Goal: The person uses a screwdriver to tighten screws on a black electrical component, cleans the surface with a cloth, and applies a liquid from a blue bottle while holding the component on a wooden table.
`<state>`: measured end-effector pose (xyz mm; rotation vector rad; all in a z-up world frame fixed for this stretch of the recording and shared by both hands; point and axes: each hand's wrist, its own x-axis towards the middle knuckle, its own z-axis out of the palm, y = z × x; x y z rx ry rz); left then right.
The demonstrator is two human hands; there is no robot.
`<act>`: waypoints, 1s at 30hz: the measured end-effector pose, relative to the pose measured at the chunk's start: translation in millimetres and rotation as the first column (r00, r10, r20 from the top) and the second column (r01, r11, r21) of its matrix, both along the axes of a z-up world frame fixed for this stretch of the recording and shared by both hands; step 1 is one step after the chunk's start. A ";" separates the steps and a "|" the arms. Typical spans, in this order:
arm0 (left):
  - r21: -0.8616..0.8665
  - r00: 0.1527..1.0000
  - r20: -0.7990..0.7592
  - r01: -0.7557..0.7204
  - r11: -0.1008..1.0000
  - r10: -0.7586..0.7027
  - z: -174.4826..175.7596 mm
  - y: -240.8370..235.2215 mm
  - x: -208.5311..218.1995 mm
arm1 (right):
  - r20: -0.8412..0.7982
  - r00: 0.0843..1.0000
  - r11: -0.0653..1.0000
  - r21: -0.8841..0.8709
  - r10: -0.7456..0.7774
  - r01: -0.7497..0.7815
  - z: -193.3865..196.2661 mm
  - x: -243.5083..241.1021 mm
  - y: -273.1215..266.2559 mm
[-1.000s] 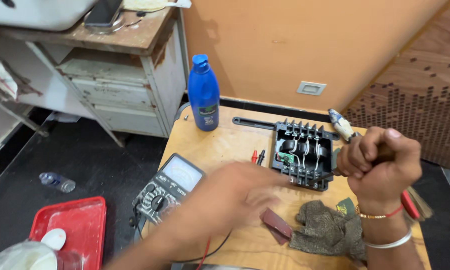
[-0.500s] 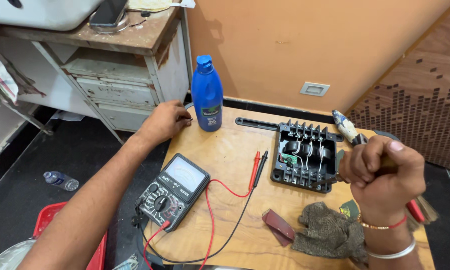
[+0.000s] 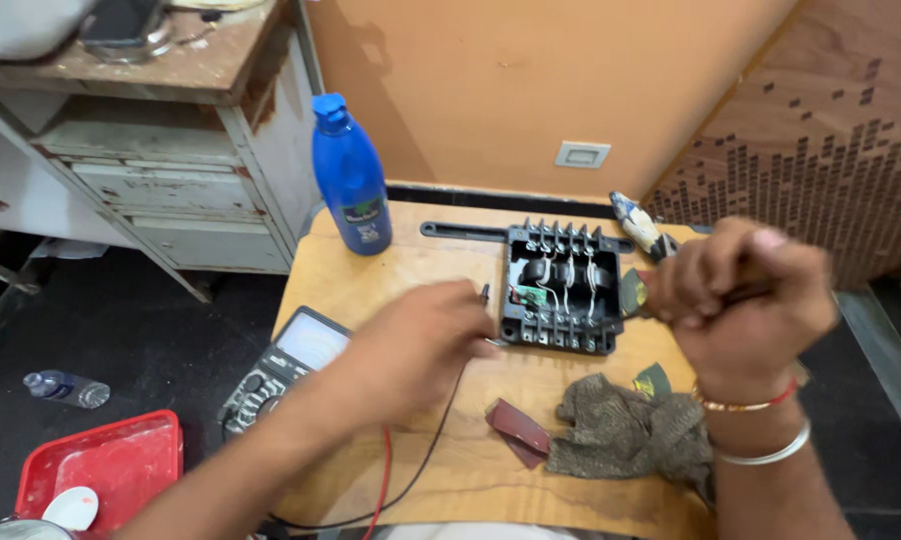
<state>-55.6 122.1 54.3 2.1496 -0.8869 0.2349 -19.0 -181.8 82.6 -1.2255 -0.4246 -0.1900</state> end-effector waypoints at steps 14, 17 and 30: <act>0.216 0.986 0.166 -0.027 0.976 -0.010 -54.3 -98.9 28.4 | 0.023 0.997 0.988 0.139 0.072 -0.075 -24.2 -21.2 -57.7; 0.200 0.980 0.195 -0.070 0.977 0.031 -54.7 -101.1 20.4 | 0.063 0.994 0.989 0.112 0.093 -0.100 -31.1 -23.7 -57.7; -0.331 0.992 -0.065 -0.122 0.936 0.107 -58.7 -93.5 1.3 | 0.142 0.980 0.958 0.231 0.139 -0.169 -46.4 -18.0 -72.7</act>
